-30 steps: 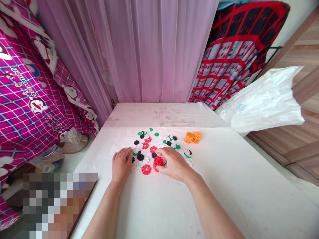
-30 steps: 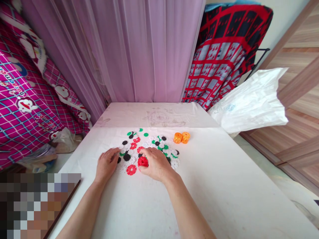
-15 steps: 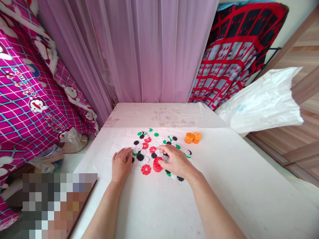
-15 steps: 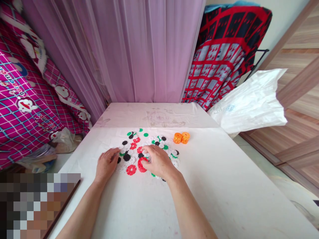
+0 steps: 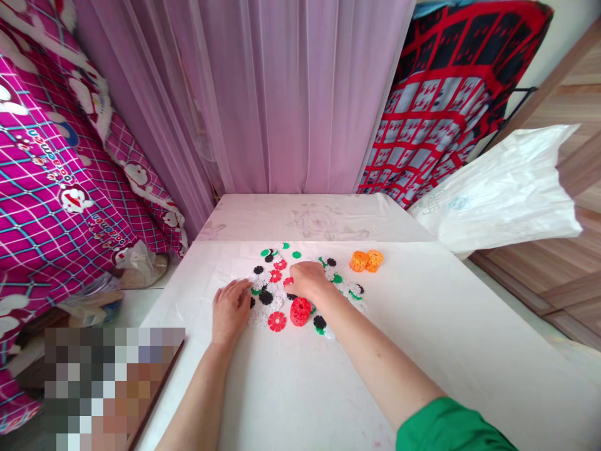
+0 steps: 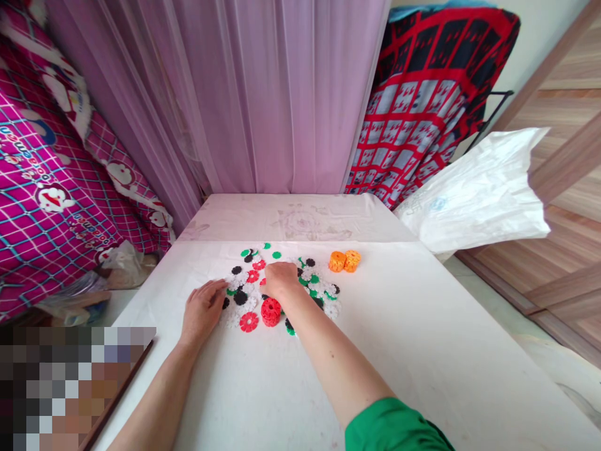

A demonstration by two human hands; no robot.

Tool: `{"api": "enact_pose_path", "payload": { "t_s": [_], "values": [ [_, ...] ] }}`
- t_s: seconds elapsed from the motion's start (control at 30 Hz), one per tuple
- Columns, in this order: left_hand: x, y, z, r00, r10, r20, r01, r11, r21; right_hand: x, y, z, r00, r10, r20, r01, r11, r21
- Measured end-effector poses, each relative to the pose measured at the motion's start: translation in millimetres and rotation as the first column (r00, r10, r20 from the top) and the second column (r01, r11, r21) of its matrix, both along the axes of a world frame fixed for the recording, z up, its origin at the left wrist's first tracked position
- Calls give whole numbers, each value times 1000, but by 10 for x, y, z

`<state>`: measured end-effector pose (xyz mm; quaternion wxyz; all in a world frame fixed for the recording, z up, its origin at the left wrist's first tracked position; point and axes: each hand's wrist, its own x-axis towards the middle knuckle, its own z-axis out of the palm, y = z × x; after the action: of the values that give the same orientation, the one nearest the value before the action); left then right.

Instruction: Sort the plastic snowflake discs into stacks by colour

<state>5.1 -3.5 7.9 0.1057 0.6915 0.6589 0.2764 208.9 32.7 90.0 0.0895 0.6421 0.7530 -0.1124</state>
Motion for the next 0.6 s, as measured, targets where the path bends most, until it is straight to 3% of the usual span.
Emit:
{"api": "enact_pose_path", "payload": {
  "t_s": [0.23,0.43,0.5,0.6],
  "values": [
    [-9,-2,-7,1000,5,5,-5,1000,-13,-80,179,-54,997,-47,-57,43,997,-71],
    [-6,-2,-4,1000,0,5,0,1000,-11,258,112,-84,952,-73,-298,69,997,-25],
    [-6,-1,-6,1000,-4,3,4,1000,-5,424,27,-122,880,-112,-462,118,993,-15],
    [-7,2,-9,1000,-9,-3,9,1000,1,626,-157,-187,536,-235,-811,223,966,-132]
  ]
}}
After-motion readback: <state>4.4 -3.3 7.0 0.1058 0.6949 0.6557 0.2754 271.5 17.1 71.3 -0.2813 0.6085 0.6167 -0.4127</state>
